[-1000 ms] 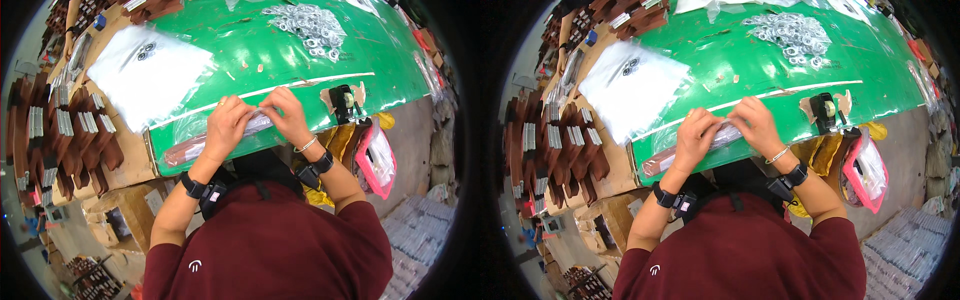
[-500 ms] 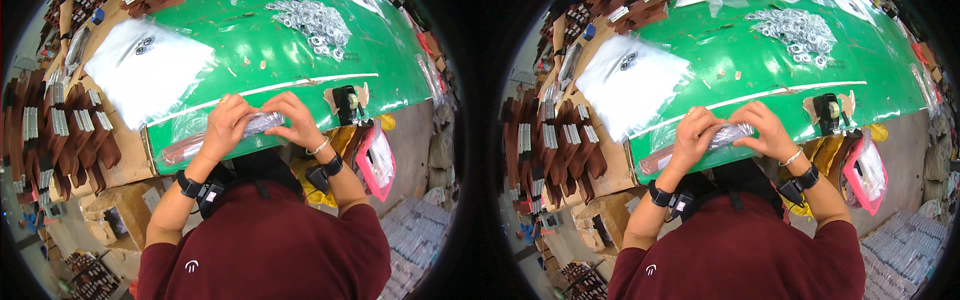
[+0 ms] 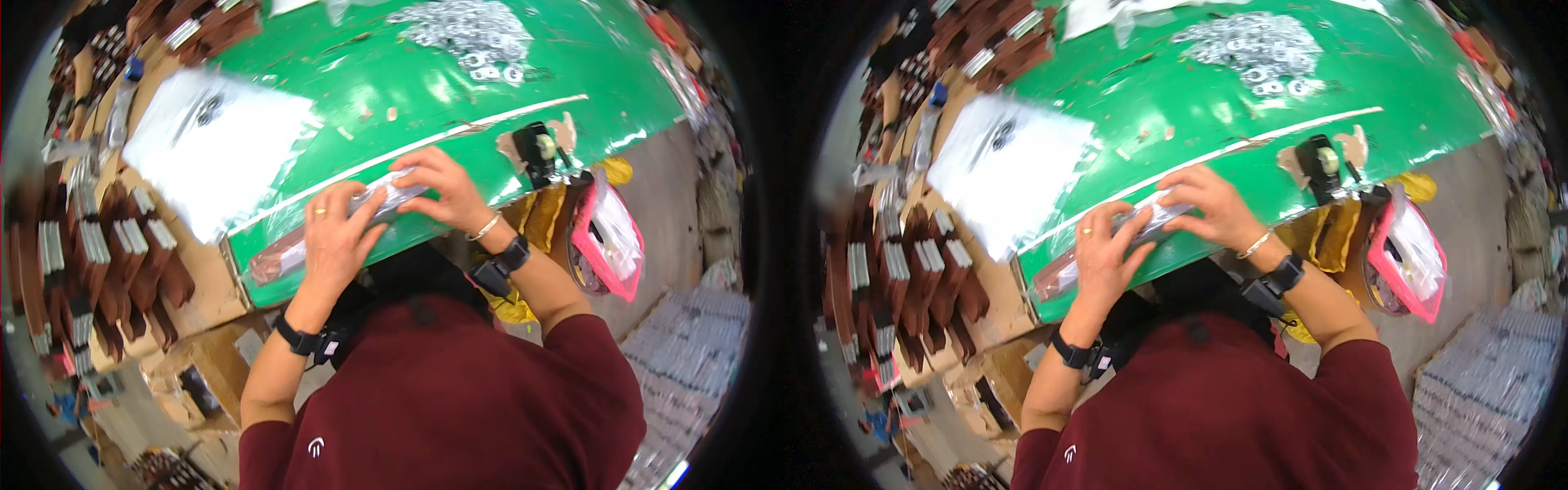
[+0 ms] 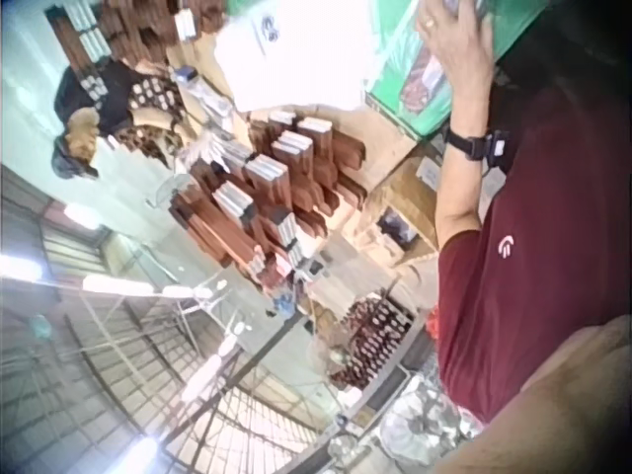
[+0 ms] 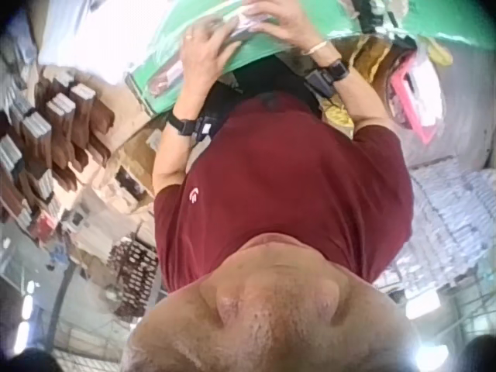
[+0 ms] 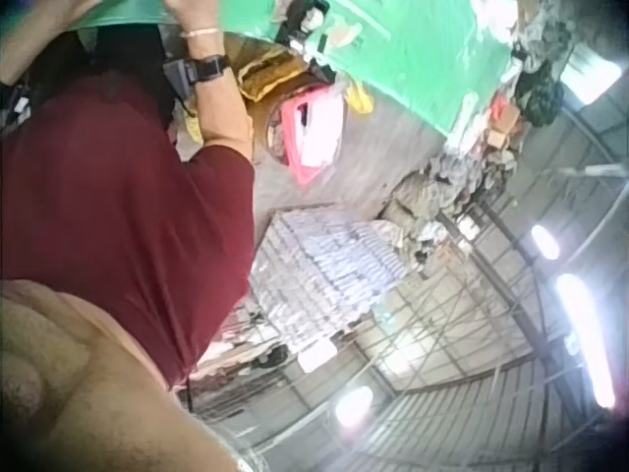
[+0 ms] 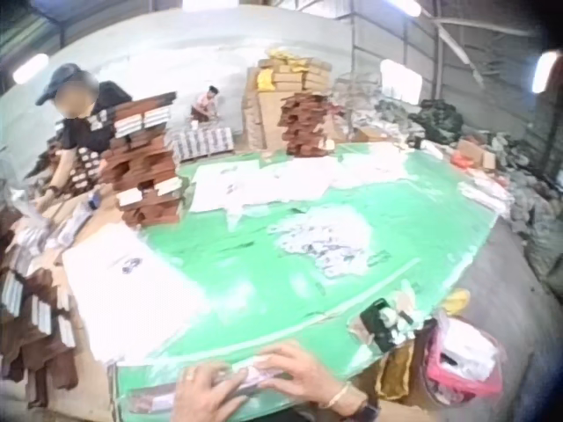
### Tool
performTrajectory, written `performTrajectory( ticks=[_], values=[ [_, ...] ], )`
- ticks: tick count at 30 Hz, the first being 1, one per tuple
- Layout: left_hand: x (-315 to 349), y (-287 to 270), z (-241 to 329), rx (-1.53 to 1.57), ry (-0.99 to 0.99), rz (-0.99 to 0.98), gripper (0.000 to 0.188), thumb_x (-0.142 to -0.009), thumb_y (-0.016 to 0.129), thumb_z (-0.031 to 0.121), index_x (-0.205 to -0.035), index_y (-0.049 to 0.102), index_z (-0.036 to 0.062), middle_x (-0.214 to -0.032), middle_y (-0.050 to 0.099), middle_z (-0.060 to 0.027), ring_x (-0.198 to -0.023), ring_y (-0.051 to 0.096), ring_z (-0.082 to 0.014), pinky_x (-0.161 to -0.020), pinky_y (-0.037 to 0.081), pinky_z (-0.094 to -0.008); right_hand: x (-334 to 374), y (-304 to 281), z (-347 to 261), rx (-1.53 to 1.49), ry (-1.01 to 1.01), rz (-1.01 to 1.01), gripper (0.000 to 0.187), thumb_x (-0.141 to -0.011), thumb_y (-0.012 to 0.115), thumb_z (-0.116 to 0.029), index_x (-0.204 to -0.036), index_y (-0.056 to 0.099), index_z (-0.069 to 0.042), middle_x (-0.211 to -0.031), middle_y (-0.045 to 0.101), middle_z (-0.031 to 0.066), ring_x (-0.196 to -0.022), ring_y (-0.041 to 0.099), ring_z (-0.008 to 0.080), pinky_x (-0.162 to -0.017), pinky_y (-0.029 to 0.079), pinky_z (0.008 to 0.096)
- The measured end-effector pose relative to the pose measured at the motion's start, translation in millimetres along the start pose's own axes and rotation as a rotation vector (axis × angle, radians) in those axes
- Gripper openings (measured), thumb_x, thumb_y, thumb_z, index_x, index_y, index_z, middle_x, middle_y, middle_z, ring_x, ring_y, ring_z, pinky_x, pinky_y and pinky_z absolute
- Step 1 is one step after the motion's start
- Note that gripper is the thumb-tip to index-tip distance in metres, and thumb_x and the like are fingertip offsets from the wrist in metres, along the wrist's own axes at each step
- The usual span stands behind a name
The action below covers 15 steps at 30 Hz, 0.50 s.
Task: The recorder is placing wooden furniture parts into plastic bags and sealing them with tape.
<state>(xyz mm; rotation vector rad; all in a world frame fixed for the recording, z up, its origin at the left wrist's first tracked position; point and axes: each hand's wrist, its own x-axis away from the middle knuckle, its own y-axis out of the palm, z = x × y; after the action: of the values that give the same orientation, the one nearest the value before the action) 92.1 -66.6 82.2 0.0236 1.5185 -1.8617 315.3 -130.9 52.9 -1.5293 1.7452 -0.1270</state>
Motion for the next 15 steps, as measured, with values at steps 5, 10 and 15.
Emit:
performTrajectory(
  ticks=[5,10,15],
  values=[
    [12.0,9.0,-2.3,-0.022,-0.036,-0.09,0.049,-0.078,0.078,0.015,-0.126,0.066,0.0153,-0.13,0.059,-0.0106,-0.112,0.058,-0.03,-0.089,0.045,-0.0416,4.7,3.8,-14.3,-0.004,-0.021,0.136,0.033,-0.077,0.08,-0.024,-0.105,0.07,-0.01,-0.127,0.062,0.0068,-0.115,0.057,0.032,-0.098,0.047,0.0429],
    [8.9,10.4,0.9,-0.017,-0.004,-0.057,0.047,-0.078,0.078,0.013,-0.124,0.067,0.0142,-0.126,0.061,-0.0115,-0.107,0.06,-0.0307,-0.087,0.046,-0.0406,61.6,-89.7,-14.0,0.364,0.336,0.675,0.037,-0.074,0.081,-0.017,-0.105,0.064,-0.005,-0.103,0.065,0.0126,-0.099,0.063,0.0309,-0.091,0.047,0.0435],
    [-30.8,28.9,19.6,0.129,0.038,0.012,0.045,-0.079,0.079,0.013,-0.122,0.068,0.0133,-0.123,0.063,-0.0133,-0.106,0.061,-0.032,-0.088,0.047,-0.0409,107.4,-133.5,27.6,0.578,0.525,0.514,0.045,-0.075,0.083,-0.033,-0.104,0.061,-0.005,-0.09,0.064,0.0086,-0.089,0.063,0.0281,-0.076,0.047,0.0392]
  ],
)
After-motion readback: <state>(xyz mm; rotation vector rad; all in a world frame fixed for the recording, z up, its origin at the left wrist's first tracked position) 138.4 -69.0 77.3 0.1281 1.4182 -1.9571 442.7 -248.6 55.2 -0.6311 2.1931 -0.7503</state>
